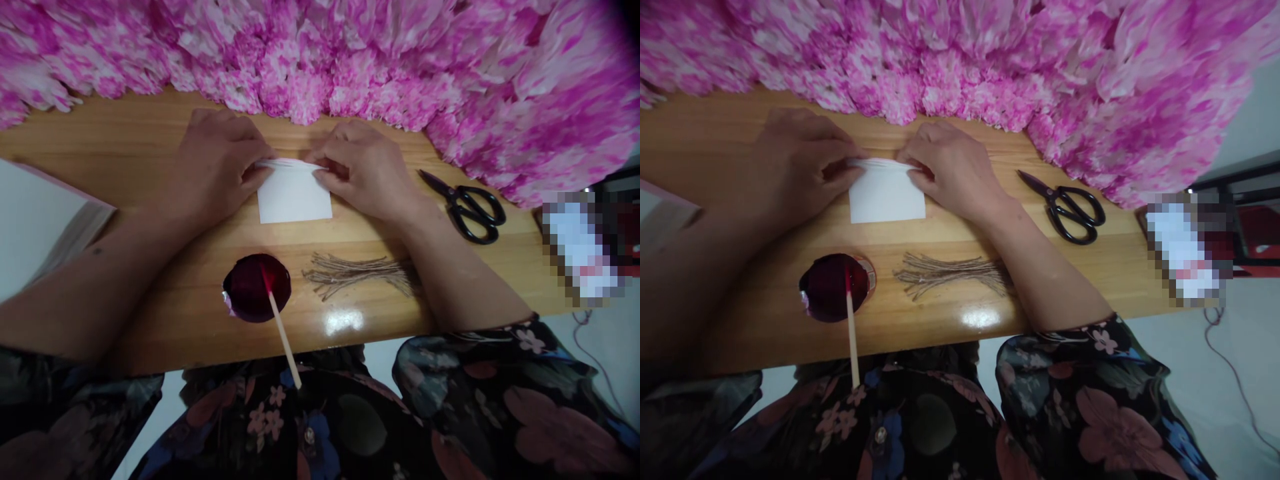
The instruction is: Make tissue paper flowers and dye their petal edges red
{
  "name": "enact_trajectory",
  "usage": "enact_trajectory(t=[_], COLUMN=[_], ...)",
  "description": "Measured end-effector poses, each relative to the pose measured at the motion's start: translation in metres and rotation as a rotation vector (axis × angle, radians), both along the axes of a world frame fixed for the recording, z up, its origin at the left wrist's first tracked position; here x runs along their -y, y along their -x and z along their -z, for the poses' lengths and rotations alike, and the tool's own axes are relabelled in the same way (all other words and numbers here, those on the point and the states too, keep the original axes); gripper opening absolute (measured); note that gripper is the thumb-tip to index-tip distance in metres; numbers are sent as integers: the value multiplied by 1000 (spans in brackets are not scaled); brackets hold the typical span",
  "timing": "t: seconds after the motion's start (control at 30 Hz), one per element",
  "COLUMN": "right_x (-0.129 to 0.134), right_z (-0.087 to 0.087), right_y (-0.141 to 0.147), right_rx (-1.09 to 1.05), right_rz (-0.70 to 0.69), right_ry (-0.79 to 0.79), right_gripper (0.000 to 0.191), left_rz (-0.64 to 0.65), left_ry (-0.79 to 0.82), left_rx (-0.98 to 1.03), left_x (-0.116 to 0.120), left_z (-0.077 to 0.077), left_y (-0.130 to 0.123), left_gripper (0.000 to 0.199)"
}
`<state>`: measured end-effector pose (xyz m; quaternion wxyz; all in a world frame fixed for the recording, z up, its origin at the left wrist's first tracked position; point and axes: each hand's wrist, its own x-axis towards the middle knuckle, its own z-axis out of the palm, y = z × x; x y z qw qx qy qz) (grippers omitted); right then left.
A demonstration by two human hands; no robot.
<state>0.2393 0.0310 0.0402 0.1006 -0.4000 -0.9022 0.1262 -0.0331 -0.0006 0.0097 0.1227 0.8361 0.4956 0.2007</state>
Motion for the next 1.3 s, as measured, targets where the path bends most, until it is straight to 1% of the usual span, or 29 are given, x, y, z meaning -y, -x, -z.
enact_trajectory(t=[0.1, 0.17, 0.33, 0.47, 0.53, 0.6, 0.73, 0.87, 0.97, 1.03, 1.17, 1.23, 1.3], right_x=[1, 1, 0, 0, 0, -2, -4, -3, 0, 2, 3, 1, -2], right_z=[-1, -1, 1, 0, 1, 3, 8, 7, 2, -1, -4, -2, 3], right_y=[1, 2, 2, 3, 3, 2, 2, 2, 2, 3, 4, 5, 4], right_rx=[11, 13, -12, -18, -22, -43, -114, -93, -27, -5, 13, -11, -68], right_rz=[1, -4, -3, 14, 17, 24, 55, 53, 34, 26, -13, -20, -7], right_ry=[3, -5, -21, -8, -3, 10, 52, 43, 10, -11, -19, -7, 1], right_gripper=[28, 26, 20, 20, 22, 19, 9, 12, 21, 23, 19, 17, 14], left_rz=[-44, -59, 18, -1, 4, 14, -21, -21, -25, -38, -57, -57, -68], left_ry=[56, 60, -37, -75, -80, -69, -71, -23, -19, -12, 49, 54, 48], left_rx=[-58, -69, -51, -135, -137, -118, -76, -31, -19, -23, -26, -18, -59], left_x=[2, 2, 0, 2, 4, 3, 2, 2, 3, 4, 3, 3, 4], left_z=[-5, -5, 0, -5, -6, -5, 4, 8, 5, 3, 3, 1, -3], left_y=[-4, -4, -3, -8, -9, -8, -1, 5, 4, 3, 1, -1, -5], left_gripper=[47, 47, 46, 42, 41, 42, 37, 43, 43, 42, 42, 42, 42])
